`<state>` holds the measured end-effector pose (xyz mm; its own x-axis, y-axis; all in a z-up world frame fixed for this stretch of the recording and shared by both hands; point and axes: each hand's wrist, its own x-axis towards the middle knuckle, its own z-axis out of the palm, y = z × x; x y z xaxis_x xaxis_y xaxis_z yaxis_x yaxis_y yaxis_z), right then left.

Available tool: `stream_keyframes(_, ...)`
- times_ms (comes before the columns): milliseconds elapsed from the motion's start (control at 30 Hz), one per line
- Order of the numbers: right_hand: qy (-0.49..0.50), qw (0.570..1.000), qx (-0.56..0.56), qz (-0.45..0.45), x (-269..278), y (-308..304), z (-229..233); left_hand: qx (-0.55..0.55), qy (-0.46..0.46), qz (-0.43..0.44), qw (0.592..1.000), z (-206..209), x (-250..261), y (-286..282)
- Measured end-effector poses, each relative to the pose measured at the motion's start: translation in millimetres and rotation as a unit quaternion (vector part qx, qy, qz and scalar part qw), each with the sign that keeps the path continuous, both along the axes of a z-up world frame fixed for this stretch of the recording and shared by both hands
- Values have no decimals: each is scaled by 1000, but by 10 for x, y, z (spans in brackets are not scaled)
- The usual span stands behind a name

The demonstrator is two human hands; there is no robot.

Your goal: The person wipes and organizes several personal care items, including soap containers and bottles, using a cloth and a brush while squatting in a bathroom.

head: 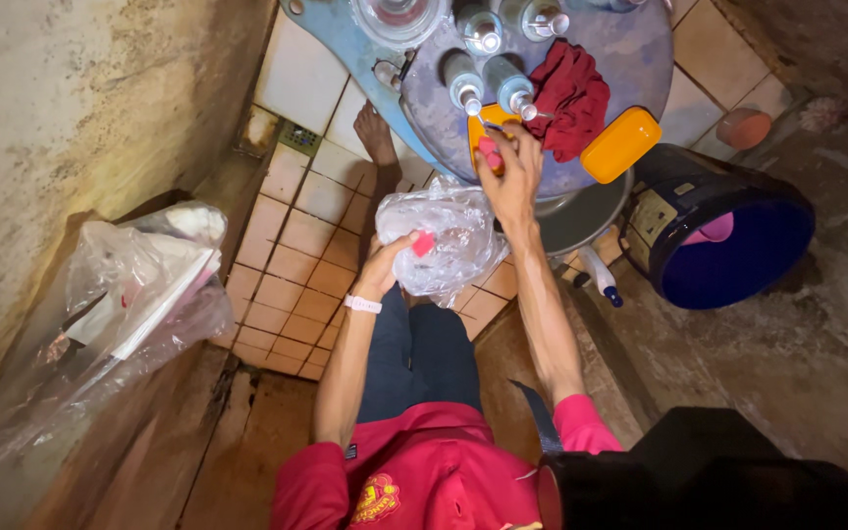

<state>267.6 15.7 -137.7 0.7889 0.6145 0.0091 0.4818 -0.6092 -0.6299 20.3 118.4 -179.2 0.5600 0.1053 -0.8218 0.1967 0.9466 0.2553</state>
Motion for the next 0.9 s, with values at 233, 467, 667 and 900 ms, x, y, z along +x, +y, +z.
stream_keyframes(233,51,990,98,-84,-714,-511,646,8,-3,-3,1000,28,142,-69)
stream_keyframes(467,101,992,69,28,-1310,-482,746,2,-5,17,1000,-107,2,-377)
stream_keyframes(667,114,992,57,21,-1470,-517,703,-35,18,35,999,-115,-164,-486)
stream_keyframes(900,124,988,71,64,-1431,-577,767,-72,1,30,997,-200,-232,-495)
